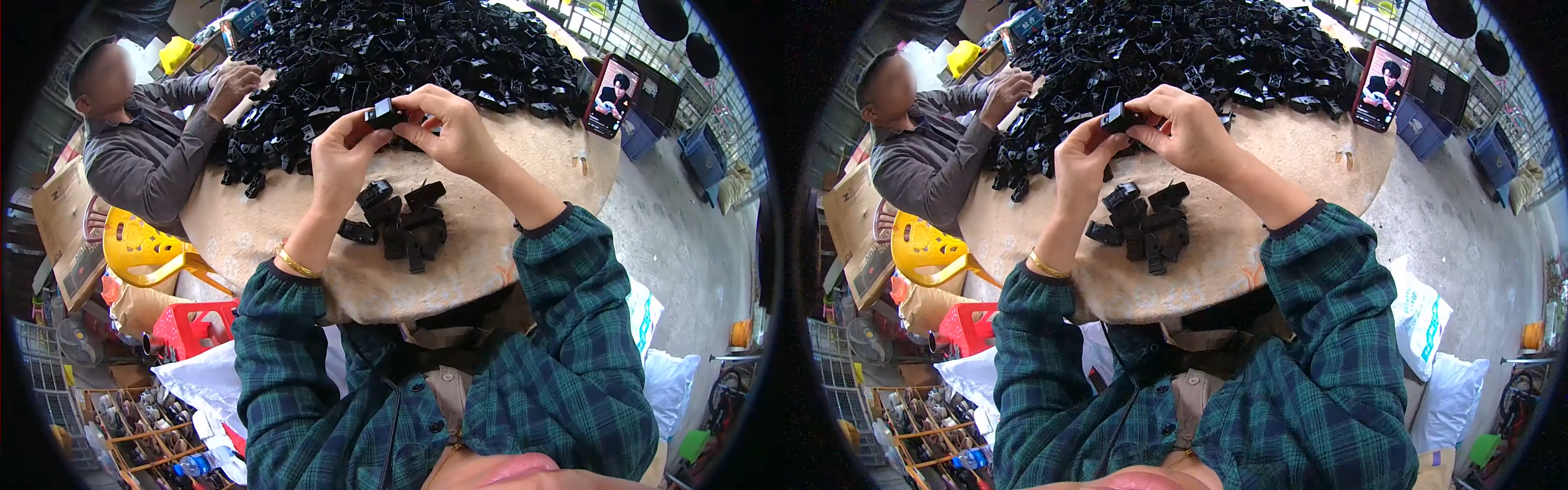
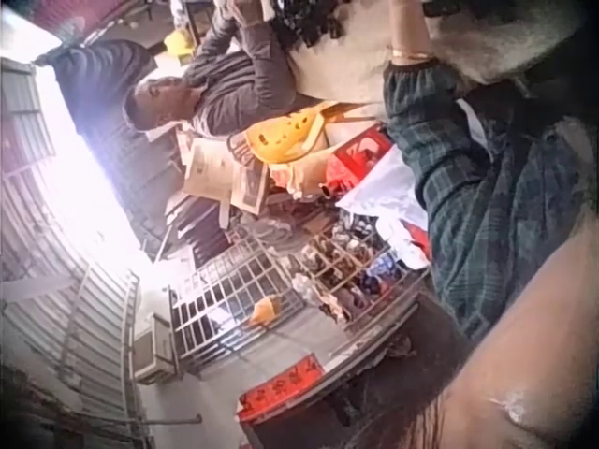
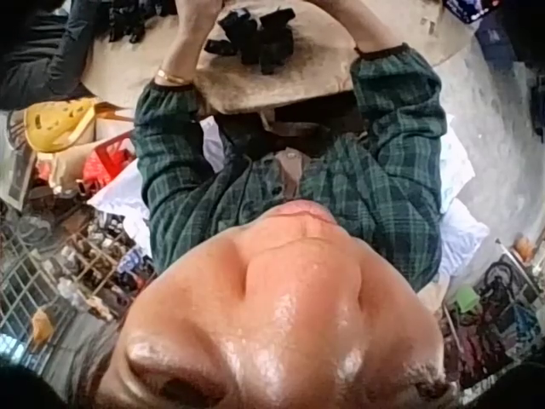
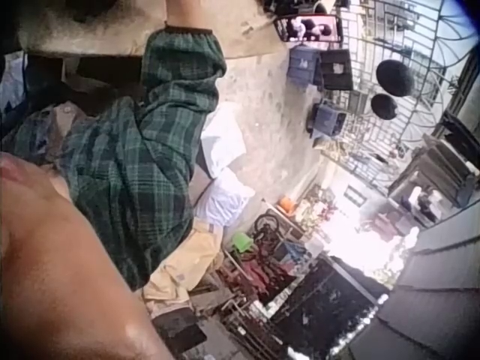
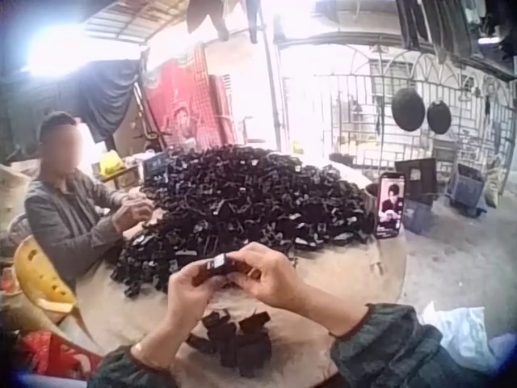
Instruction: The person is sorting and inspecting small black plastic manufacturing components on a table.
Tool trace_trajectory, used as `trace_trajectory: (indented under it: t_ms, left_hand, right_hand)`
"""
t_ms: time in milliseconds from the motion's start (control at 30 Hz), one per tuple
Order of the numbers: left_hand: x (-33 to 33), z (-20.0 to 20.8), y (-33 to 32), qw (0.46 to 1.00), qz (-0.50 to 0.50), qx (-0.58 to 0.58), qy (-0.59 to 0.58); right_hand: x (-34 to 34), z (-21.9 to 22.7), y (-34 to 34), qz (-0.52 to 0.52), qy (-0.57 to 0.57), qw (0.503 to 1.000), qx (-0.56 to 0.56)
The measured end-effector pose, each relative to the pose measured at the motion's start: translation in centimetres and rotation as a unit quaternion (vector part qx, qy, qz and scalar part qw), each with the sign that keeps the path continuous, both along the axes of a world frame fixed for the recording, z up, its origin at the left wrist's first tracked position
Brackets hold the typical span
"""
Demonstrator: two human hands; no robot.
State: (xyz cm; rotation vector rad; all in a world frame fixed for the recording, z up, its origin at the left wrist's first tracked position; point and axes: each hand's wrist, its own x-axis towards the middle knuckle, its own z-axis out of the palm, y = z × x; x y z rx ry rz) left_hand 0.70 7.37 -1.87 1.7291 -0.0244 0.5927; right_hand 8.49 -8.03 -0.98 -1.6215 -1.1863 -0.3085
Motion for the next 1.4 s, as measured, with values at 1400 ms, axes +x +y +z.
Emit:
trace_trajectory:
  t_ms: [1400]
  left_hand:
    - [1.9, -2.3, -1.2, 0.864, -0.002, 0.503, -0.023]
  right_hand:
    - [5.2, -0.3, -3.7, -0.189, 0.015, 0.914, -0.36]
